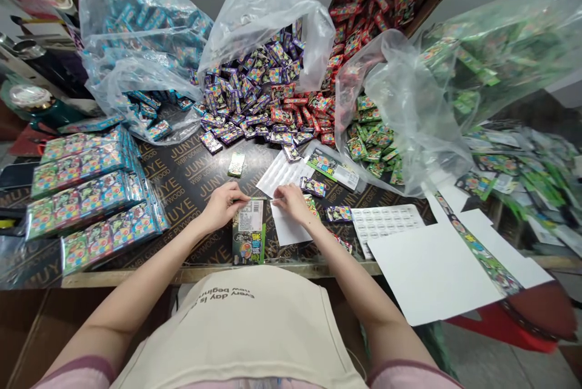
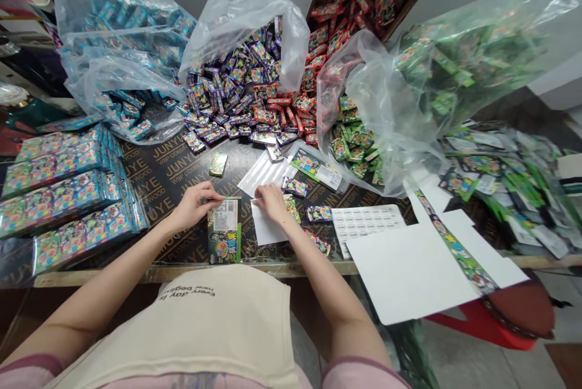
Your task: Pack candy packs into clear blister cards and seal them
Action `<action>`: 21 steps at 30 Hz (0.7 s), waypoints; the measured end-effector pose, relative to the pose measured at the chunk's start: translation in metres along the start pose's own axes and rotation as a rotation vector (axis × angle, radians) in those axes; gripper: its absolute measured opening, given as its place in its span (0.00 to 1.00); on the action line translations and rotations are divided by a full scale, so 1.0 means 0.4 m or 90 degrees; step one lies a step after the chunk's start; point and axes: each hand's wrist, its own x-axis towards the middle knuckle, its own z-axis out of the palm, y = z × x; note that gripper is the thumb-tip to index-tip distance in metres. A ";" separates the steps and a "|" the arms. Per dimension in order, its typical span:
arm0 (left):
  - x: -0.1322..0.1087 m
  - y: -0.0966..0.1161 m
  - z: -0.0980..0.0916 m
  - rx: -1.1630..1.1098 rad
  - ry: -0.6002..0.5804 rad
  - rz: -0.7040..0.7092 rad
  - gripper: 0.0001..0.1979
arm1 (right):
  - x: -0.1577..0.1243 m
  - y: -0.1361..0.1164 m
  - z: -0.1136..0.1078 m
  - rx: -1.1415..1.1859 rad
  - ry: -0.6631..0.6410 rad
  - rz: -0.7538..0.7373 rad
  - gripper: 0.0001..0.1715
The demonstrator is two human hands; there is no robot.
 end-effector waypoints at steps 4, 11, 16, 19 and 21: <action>-0.001 0.002 0.000 -0.006 -0.001 -0.006 0.08 | 0.011 -0.001 -0.006 -0.018 -0.040 -0.026 0.04; -0.001 0.004 -0.001 -0.005 0.007 -0.011 0.08 | 0.015 0.000 -0.011 -0.004 -0.060 -0.055 0.04; -0.002 0.001 0.001 -0.005 0.011 -0.017 0.09 | -0.006 0.002 0.003 0.036 -0.026 -0.045 0.02; -0.003 0.001 0.002 -0.003 0.015 -0.019 0.09 | -0.014 0.003 0.012 0.061 -0.017 -0.033 0.05; -0.002 0.003 0.001 -0.001 0.015 -0.018 0.09 | -0.013 0.003 0.013 0.069 -0.023 -0.030 0.06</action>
